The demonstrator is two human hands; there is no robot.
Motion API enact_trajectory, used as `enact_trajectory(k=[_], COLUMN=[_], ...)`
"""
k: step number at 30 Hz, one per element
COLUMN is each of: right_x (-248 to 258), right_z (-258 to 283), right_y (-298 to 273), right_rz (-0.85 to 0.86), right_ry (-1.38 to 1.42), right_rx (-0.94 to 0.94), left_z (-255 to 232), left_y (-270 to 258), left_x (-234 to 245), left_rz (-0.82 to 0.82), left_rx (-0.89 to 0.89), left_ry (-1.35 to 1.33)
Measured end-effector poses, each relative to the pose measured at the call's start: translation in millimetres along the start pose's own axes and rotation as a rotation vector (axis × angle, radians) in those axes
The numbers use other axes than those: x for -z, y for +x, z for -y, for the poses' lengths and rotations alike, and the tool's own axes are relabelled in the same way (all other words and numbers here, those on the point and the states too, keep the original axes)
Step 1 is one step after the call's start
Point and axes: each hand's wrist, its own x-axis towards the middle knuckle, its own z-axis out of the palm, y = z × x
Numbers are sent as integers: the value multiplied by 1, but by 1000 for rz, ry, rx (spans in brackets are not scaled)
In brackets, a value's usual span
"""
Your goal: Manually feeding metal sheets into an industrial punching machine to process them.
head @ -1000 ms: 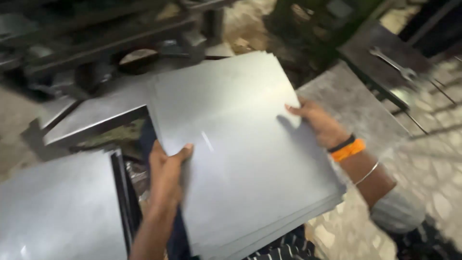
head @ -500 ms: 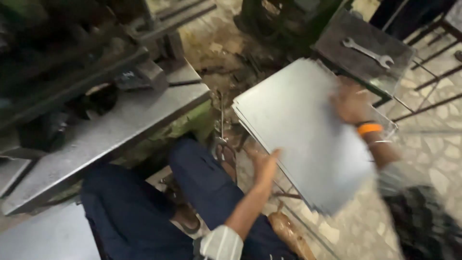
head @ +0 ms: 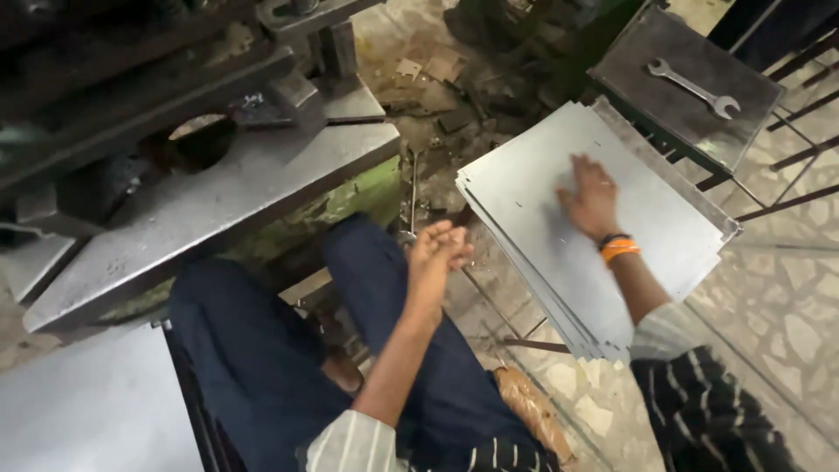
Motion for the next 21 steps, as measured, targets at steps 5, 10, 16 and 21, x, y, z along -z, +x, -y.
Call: enact_trajectory(k=[5,10,16,21], right_x=[14,20,5,0], right_z=[141,185,169,142], right_y=[-58,-109,-104,-99], right_rz=[-31,0,-97,-244], right_ry=[-16,-324,-399,-359], right_rx=[0,-72,-18,128], left_z=[-25,-23,-29,-50], left_y=[-11,-30,-41,-59], left_x=[33,38,37,54], left_rz=[-4,-36,5,-32], left_rx=[-97,-185,-218,-177], left_ry=[-67,-118,-122,-85])
